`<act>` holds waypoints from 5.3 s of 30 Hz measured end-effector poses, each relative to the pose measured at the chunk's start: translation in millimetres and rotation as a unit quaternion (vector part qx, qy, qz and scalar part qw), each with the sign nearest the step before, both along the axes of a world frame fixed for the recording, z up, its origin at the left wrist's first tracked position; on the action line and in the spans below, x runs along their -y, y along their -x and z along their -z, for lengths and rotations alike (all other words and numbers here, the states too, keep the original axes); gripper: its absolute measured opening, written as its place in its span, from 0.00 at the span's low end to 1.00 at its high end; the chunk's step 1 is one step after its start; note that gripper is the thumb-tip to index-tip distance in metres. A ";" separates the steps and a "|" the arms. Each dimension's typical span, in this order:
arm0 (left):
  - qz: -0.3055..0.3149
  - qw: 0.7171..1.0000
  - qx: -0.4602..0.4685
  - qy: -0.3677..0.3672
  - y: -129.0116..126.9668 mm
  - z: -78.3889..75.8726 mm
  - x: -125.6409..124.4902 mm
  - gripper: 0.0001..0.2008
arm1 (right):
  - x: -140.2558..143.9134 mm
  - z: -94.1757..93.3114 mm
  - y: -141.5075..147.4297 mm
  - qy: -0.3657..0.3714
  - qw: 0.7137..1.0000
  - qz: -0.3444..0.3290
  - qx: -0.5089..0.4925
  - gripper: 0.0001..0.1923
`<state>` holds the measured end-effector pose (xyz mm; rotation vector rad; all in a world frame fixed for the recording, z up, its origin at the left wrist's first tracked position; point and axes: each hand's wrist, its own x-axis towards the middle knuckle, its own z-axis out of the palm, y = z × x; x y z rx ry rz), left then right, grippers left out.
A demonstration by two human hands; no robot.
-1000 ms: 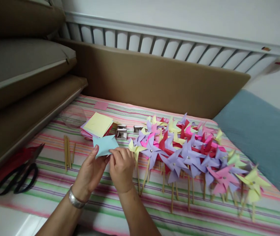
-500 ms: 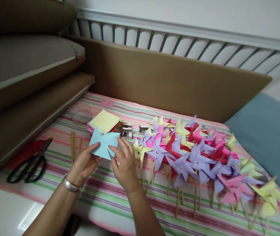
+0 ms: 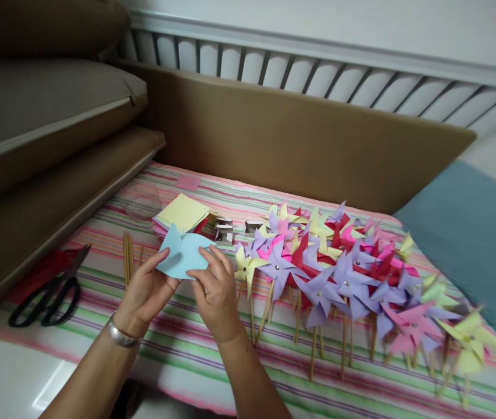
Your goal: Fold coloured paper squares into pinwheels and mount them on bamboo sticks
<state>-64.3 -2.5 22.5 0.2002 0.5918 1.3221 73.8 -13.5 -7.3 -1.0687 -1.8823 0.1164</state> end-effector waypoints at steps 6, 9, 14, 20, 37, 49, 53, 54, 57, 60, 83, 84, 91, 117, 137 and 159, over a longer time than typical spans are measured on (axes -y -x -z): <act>-0.014 0.999 0.012 -0.037 -14.9 7.2 3.4 0.13 | 1.2 -1.8 2.2 0.006 0.999 0.042 -0.033 0.07; -0.027 0.999 -0.041 0.000 -17.5 16.4 2.7 0.15 | 2.5 -1.6 2.9 0.007 0.999 0.032 -0.002 0.09; -0.073 0.990 -0.120 -0.002 -15.0 22.1 1.6 0.19 | 3.1 -2.8 3.2 0.010 1.000 0.007 0.023 0.10; -0.104 0.978 -0.182 -0.009 -15.8 19.3 2.1 0.20 | 6.3 -4.7 7.2 0.022 1.000 0.017 0.011 0.08; -0.027 0.965 -0.259 -0.034 -22.0 18.3 6.9 0.15 | 2.7 -8.8 0.8 0.138 0.982 0.076 -0.103 0.03; 0.006 0.962 -0.266 -0.059 -21.9 16.8 9.1 0.07 | 0.3 -5.7 0.7 0.162 0.973 0.100 -0.129 0.04; 0.018 0.968 -0.238 -0.076 -21.5 16.5 9.6 0.09 | -1.2 -3.7 1.7 0.176 0.968 0.108 -0.140 0.04; 0.024 0.968 -0.236 -0.078 -21.7 16.4 9.6 0.09 | -1.6 -3.3 1.6 0.178 0.967 0.109 -0.145 0.03; 0.034 0.966 -0.244 -0.083 -22.6 17.7 9.3 0.12 | -2.5 -2.8 0.9 0.186 0.963 0.109 -0.161 0.03; 0.023 0.969 -0.237 -0.071 -23.7 21.8 8.5 0.12 | -2.7 -2.6 0.7 0.196 0.959 0.106 -0.174 0.03; 0.113 0.921 -0.374 -0.011 -19.5 32.1 -0.2 0.11 | -11.5 -7.4 -21.9 0.470 0.765 -0.056 -0.437 0.28; 0.108 0.920 -0.375 -0.011 -21.1 32.0 -0.3 0.10 | -11.3 -7.3 -21.8 0.466 0.768 -0.053 -0.436 0.27; 0.127 0.953 -0.276 -0.007 -30.7 31.3 0.9 0.13 | -14.8 -2.3 -20.1 0.432 0.739 -0.036 -0.515 0.31; 0.013 0.956 -0.288 0.058 24.7 16.5 -11.6 0.13 | 2.9 -3.5 -3.9 0.070 0.996 -0.046 0.022 0.10; 0.034 0.941 -0.335 0.016 6.2 25.5 -9.0 0.10 | 2.9 -8.1 -3.8 0.176 0.983 0.020 -0.041 0.03; 0.101 0.934 -0.340 -0.037 -2.1 26.2 -3.9 0.09 | -3.2 -0.7 -3.3 0.200 0.971 0.060 -0.120 0.03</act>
